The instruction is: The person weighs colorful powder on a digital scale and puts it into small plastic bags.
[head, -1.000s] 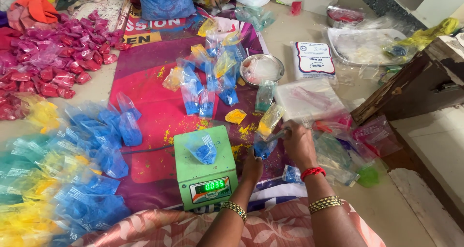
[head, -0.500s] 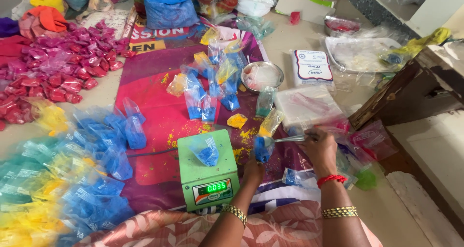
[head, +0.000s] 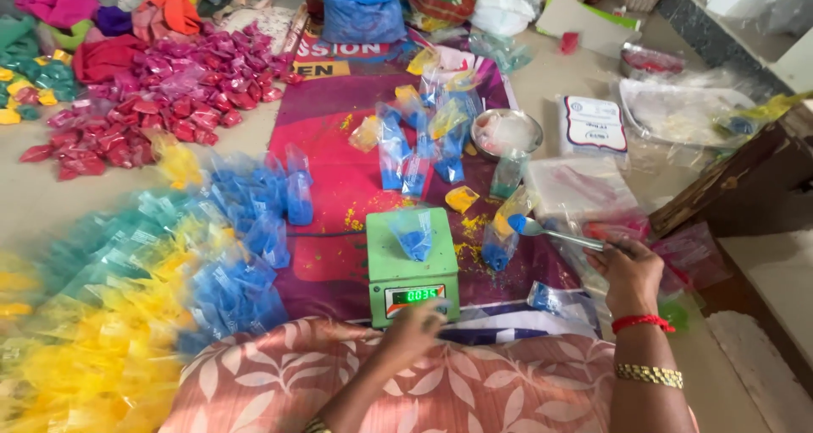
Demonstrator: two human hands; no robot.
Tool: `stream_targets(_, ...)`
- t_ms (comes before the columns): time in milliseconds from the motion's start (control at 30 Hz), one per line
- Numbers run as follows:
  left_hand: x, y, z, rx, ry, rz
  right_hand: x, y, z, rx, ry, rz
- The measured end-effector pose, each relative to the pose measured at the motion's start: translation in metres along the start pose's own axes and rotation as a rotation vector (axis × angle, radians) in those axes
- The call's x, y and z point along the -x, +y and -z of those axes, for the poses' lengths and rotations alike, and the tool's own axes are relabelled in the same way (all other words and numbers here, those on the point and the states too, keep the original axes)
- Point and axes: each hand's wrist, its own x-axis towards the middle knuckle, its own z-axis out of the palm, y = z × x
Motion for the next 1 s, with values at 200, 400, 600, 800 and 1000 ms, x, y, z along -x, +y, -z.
stream_targets(200, -0.023, -0.052, 0.056, 0.041, 0.496, 0.021, 0.012, 0.005, -0.012, -0.171, -0.09, 0.002)
stream_targets(400, -0.075, -0.067, 0.057, 0.431, 0.485, -0.107, 0.057, -0.037, -0.072, -0.204, -0.181, -0.076)
stream_targets(600, -0.091, -0.063, 0.053, 0.414, 0.367, -0.057, 0.075, -0.066, -0.13, -0.168, -0.3, -0.095)
stream_targets(800, -0.088, -0.051, 0.051, 0.278, 0.309, -0.061, 0.053, -0.053, -0.141, -0.111, -0.376, -0.04)
stream_targets(1000, -0.088, -0.046, 0.048, 0.104, 0.33, -0.096, 0.045, -0.061, -0.137, -0.042, -0.389, -0.009)
